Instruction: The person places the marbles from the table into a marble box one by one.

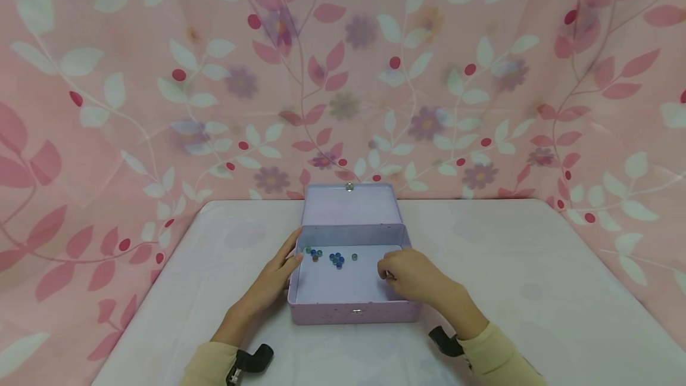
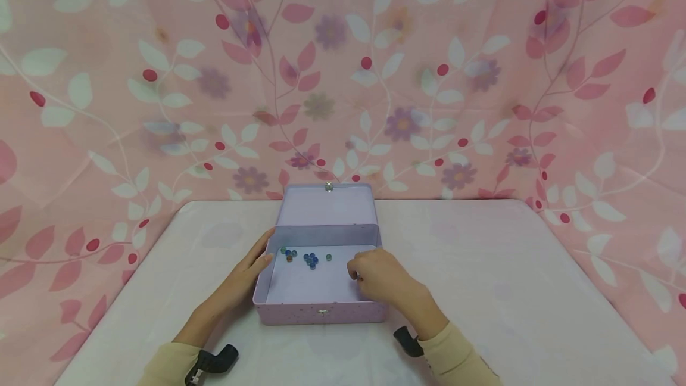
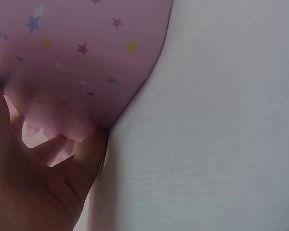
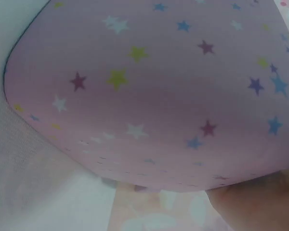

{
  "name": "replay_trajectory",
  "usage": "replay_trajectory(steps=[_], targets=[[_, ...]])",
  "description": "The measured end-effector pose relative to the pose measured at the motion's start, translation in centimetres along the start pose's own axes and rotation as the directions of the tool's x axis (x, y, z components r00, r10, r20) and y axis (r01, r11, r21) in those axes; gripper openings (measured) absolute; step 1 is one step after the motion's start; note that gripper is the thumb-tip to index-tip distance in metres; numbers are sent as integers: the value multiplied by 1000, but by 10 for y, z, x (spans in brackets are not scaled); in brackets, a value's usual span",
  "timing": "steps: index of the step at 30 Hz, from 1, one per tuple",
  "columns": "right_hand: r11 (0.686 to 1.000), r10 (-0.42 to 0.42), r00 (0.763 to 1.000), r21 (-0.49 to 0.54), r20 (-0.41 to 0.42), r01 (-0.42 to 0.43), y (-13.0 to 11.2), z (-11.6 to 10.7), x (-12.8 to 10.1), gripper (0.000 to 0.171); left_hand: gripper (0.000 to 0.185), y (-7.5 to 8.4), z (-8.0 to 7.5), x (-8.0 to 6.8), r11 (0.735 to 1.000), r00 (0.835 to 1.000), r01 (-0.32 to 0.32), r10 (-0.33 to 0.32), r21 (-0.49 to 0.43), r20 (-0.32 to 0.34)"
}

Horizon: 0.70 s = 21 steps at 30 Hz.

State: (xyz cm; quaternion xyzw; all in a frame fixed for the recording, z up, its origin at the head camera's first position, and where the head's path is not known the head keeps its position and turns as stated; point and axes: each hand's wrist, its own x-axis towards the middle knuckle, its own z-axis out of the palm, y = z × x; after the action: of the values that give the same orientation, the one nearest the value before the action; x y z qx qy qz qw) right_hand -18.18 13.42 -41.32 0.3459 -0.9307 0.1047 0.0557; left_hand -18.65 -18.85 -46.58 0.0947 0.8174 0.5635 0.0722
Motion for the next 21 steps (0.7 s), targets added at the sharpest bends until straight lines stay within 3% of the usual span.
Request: replay_trajectory(steps=[10, 21], targets=[[990, -9, 1000, -138, -13, 7, -3, 3, 3, 18, 57, 1, 0, 0, 999, 1000, -17, 17, 33, -3], [977, -61, 995, -210, -74, 44, 0, 8, 3, 24, 57, 2, 0, -1, 1000, 1000, 0, 0, -3, 2]])
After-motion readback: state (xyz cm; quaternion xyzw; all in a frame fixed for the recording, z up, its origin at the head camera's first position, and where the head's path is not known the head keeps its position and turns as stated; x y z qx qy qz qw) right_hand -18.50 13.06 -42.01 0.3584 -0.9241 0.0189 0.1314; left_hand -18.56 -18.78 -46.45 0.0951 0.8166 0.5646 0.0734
